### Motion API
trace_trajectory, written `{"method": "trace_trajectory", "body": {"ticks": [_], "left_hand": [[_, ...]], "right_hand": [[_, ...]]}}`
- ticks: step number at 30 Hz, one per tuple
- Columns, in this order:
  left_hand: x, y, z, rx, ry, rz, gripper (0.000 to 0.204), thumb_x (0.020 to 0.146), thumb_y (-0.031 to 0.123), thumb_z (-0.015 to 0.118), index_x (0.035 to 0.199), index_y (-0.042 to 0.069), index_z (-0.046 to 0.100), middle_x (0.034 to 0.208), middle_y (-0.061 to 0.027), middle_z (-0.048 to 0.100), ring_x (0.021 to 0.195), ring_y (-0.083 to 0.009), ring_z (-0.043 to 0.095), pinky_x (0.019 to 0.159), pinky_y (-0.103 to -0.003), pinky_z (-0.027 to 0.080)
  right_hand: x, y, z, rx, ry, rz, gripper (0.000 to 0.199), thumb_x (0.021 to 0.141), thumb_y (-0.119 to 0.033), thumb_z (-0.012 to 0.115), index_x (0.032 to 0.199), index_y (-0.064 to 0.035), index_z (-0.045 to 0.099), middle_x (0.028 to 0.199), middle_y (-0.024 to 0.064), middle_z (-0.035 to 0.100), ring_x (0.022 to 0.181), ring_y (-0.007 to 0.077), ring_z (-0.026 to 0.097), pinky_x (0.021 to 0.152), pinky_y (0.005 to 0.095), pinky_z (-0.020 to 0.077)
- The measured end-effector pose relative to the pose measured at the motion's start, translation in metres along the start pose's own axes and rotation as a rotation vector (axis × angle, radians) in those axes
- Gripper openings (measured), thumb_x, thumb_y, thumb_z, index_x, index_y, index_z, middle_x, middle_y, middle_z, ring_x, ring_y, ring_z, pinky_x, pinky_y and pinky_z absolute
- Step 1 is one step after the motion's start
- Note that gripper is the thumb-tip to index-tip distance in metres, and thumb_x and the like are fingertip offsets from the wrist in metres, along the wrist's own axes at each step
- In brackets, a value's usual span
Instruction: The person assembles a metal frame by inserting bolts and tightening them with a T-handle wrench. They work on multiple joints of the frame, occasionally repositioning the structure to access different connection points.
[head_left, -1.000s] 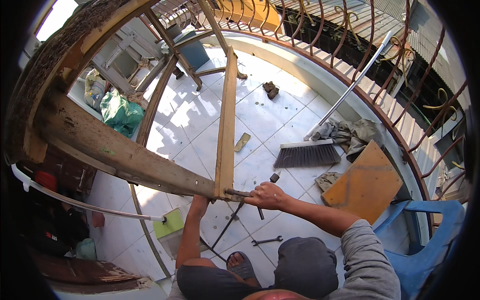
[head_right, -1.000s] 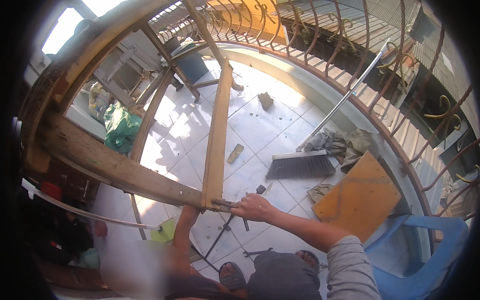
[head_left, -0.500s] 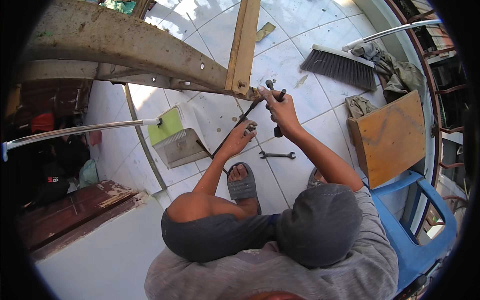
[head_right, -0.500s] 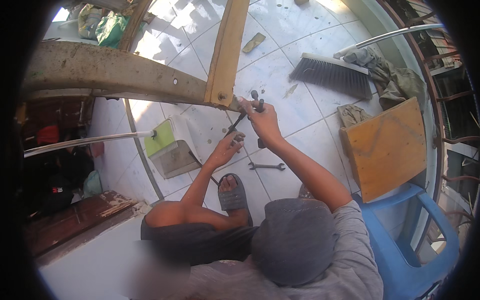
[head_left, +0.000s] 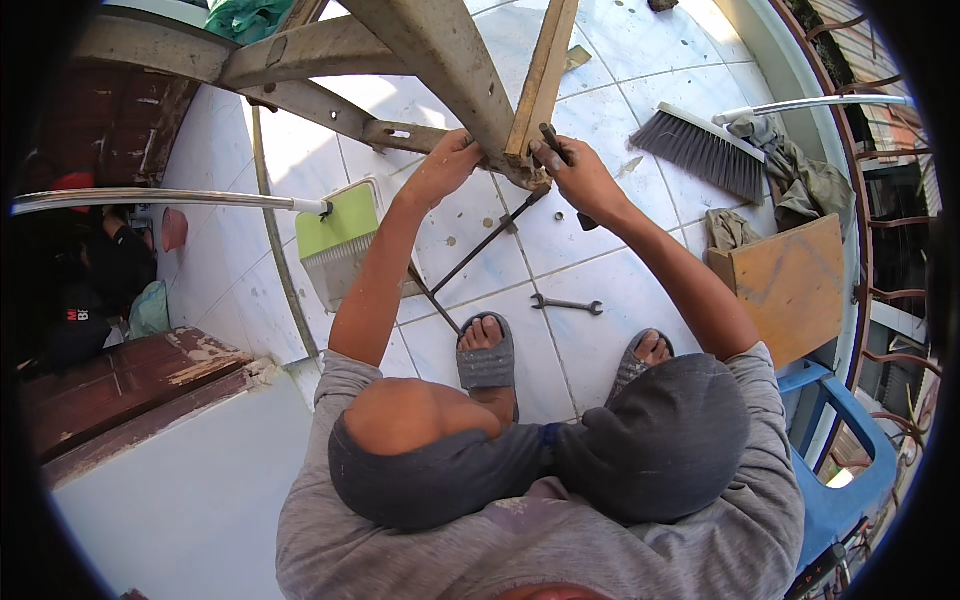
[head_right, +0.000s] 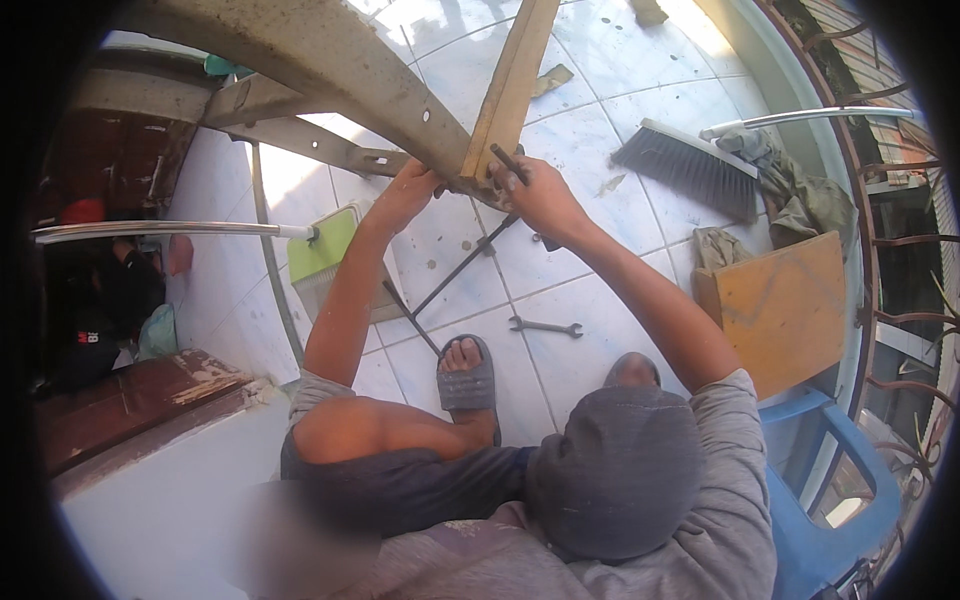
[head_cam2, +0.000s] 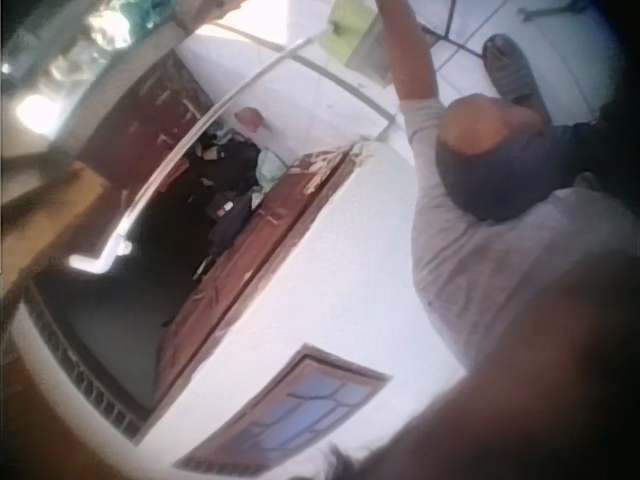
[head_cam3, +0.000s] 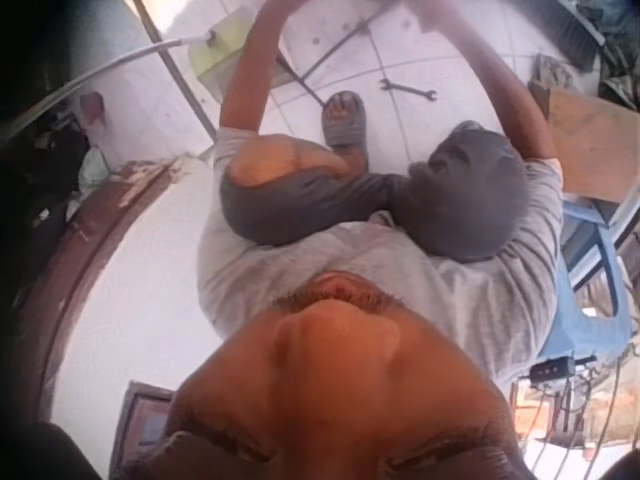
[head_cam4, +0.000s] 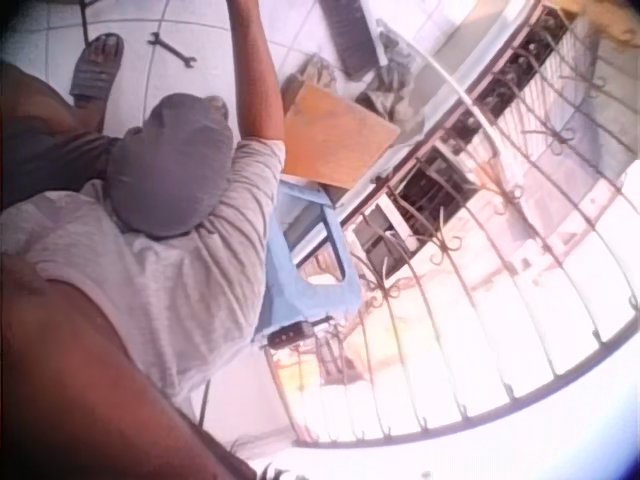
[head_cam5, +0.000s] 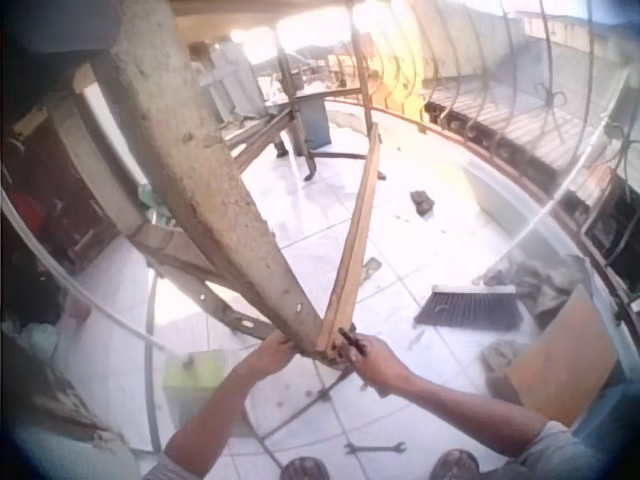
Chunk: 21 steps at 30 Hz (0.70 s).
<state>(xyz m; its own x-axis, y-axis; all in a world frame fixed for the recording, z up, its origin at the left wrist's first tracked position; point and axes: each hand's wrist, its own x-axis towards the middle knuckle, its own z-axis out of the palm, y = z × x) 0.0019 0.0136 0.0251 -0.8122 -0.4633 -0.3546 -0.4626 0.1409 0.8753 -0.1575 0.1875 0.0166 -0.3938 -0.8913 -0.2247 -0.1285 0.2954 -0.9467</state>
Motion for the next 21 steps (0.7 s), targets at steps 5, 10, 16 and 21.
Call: {"method": "trace_trajectory", "body": {"ticks": [5, 10, 16, 21], "left_hand": [[0.007, 0.010, -0.008, -0.061, -0.196, 0.010, 0.035, 0.104, 0.023, 0.049, 0.125, -0.002, 0.060, 0.115, -0.0084, 0.064, 0.105, -0.0171, 0.057, 0.095, -0.032, 0.045], [0.003, 0.020, -0.001, -0.096, -0.147, -0.006, 0.036, 0.105, 0.023, 0.045, 0.124, -0.003, 0.062, 0.116, -0.0075, 0.066, 0.107, -0.0138, 0.059, 0.100, -0.029, 0.044], [0.002, 0.015, 0.006, -0.087, -0.106, -0.047, 0.036, 0.105, 0.022, 0.046, 0.125, -0.004, 0.060, 0.120, -0.0083, 0.064, 0.114, -0.0157, 0.057, 0.105, -0.031, 0.040], [0.006, 0.005, 0.002, -0.065, -0.109, 0.009, 0.038, 0.105, 0.028, 0.047, 0.126, -0.002, 0.061, 0.112, -0.0050, 0.063, 0.103, -0.0141, 0.054, 0.093, -0.031, 0.044]], "right_hand": [[-0.003, 0.005, -0.003, -0.065, 0.042, 0.007, 0.044, 0.105, -0.039, 0.049, 0.121, 0.0007, 0.057, 0.076, 0.0095, 0.060, 0.070, 0.0163, 0.052, 0.068, 0.0329, 0.0458], [-0.050, -0.001, -0.023, 0.557, 0.131, 0.268, 0.040, 0.103, -0.043, 0.051, 0.125, -0.0091, 0.049, 0.061, -0.0060, 0.034, 0.050, 0.0053, 0.033, 0.044, 0.0242, 0.0298], [-0.054, -0.011, -0.043, 0.805, -0.063, 0.282, 0.033, 0.101, -0.030, 0.057, 0.124, -0.0055, 0.054, 0.060, -0.0108, 0.029, 0.046, 0.0008, 0.024, 0.040, 0.0205, 0.0178], [-0.057, -0.002, -0.054, 0.786, -0.099, 0.307, 0.033, 0.100, -0.028, 0.058, 0.124, -0.0053, 0.054, 0.060, -0.0111, 0.029, 0.046, 0.0004, 0.024, 0.040, 0.0195, 0.0173]]}}
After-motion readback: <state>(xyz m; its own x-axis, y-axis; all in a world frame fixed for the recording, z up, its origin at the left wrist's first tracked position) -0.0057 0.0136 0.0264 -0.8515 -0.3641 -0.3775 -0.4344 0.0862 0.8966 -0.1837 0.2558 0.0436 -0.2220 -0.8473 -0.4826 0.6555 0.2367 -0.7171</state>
